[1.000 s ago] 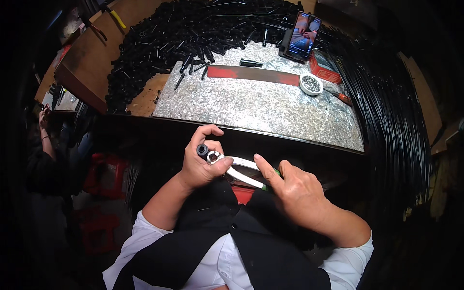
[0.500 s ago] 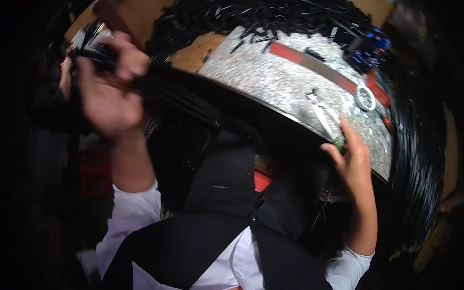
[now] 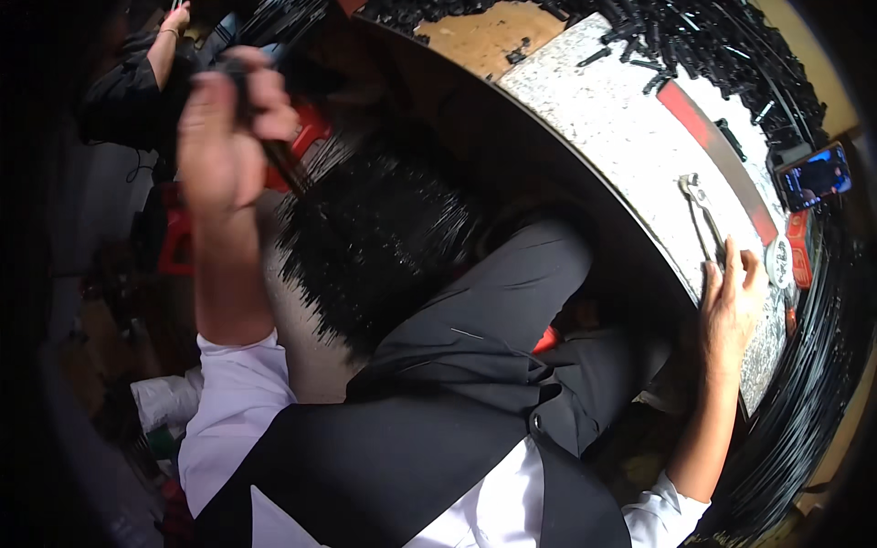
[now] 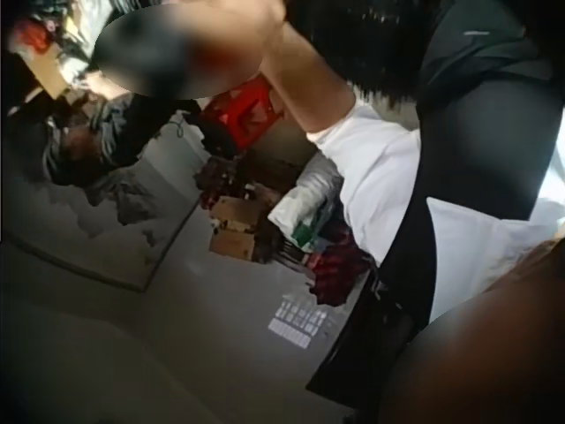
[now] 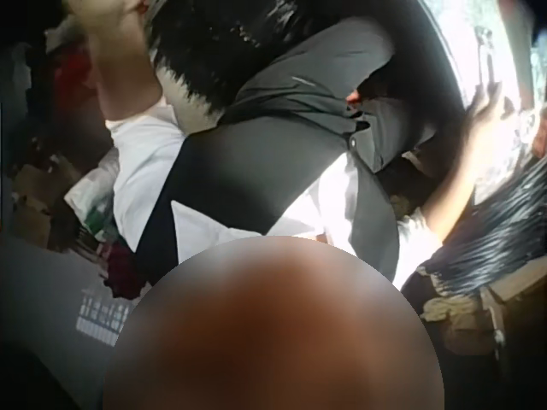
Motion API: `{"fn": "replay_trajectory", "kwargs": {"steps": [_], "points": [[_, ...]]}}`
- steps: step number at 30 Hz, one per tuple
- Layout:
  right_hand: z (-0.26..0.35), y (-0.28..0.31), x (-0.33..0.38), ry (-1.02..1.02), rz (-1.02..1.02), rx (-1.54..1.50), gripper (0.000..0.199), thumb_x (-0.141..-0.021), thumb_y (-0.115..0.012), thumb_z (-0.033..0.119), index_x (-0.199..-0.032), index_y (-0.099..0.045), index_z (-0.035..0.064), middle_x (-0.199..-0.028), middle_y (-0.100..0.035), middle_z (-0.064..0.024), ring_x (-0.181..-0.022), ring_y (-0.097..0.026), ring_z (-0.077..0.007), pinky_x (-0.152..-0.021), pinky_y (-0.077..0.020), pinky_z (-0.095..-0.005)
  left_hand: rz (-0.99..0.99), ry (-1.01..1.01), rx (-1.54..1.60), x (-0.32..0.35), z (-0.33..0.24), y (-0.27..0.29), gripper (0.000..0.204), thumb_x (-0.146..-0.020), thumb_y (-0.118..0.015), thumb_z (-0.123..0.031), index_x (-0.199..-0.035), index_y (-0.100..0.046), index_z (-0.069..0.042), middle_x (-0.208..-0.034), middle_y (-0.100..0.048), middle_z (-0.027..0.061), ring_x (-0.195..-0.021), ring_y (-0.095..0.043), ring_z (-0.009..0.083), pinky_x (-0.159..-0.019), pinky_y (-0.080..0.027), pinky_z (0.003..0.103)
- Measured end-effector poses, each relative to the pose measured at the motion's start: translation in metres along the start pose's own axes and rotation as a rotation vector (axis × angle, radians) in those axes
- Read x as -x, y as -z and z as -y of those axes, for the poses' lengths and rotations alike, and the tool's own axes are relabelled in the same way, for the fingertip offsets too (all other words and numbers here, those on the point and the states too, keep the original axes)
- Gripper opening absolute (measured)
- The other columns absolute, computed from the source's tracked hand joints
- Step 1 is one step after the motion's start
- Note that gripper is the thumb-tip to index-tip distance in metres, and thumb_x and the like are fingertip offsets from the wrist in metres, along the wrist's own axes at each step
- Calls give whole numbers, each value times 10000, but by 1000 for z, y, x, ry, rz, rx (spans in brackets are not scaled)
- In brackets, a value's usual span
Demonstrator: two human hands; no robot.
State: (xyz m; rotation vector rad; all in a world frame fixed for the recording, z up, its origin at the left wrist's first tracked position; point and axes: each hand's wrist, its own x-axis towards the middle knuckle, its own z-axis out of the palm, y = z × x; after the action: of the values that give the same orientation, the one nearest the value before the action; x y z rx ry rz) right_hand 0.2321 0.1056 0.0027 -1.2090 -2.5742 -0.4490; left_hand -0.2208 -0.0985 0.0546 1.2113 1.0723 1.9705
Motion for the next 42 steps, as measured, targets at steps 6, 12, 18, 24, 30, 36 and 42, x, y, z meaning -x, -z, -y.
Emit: {"fn": "replay_trajectory", "kwargs": {"steps": [6,12,18,24,30,36,42], "points": [[-6,-9,-3,-5,11,19,361,-933,-547,175,-1283,-523,91,-1173,-505,-212,-1086,-509,-355,-917,-426,-414,77,574,-168,25,123,41,295,-968,-512,-237,-1005,-604,41,-757,-601,53,-613,-540,87,-558,-474,233],[-10,-14,1,25,-33,14,354,-922,-578,168,-1269,-534,110,-1153,-503,-171,-1033,-534,-318,-851,-465,-399,296,586,-1280,41,212,100,636,-877,-596,-426,-1347,-442,-26,-1295,-516,217,-1216,-482,339,-1026,-378,406],[-9,-15,2,44,-47,25,369,-904,-603,138,-1266,-541,105,-1153,-510,-176,-1043,-527,-310,-862,-462,-400,539,524,-1143,25,68,91,420,-878,-610,-323,-1177,-594,-29,-1085,-649,170,-1008,-616,307,-888,-469,353],[-11,-12,5,46,-88,148,350,-902,-613,171,-1239,-564,91,-1157,-526,-170,-1058,-546,-308,-864,-483,-383,20,77,-1104,29,-84,25,256,-903,-544,-153,-966,-620,83,-929,-661,160,-883,-616,188,-816,-459,299],[-5,-4,8,75,-160,220,363,-907,-606,211,-1234,-534,69,-1202,-517,-176,-1088,-539,-332,-881,-471,-403,397,-557,-783,63,-123,11,354,-953,-409,-214,-1056,-537,99,-777,-569,254,-669,-545,372,-619,-443,461],[-15,-7,37,-107,-135,-78,420,-878,-612,129,-1285,-510,115,-1299,-381,-182,-1184,-448,-363,-968,-406,-463,543,-713,-848,63,-105,-21,345,-963,-360,-200,-1015,-518,102,-749,-562,233,-628,-549,343,-580,-460,424],[10,20,47,-94,-65,92,559,-802,-680,173,-1308,-455,93,-1285,-442,-204,-1161,-454,-401,-968,-389,-493,672,-935,-897,45,-86,-55,347,-974,-310,-185,-974,-499,105,-720,-555,212,-587,-554,315,-541,-477,387]]}}
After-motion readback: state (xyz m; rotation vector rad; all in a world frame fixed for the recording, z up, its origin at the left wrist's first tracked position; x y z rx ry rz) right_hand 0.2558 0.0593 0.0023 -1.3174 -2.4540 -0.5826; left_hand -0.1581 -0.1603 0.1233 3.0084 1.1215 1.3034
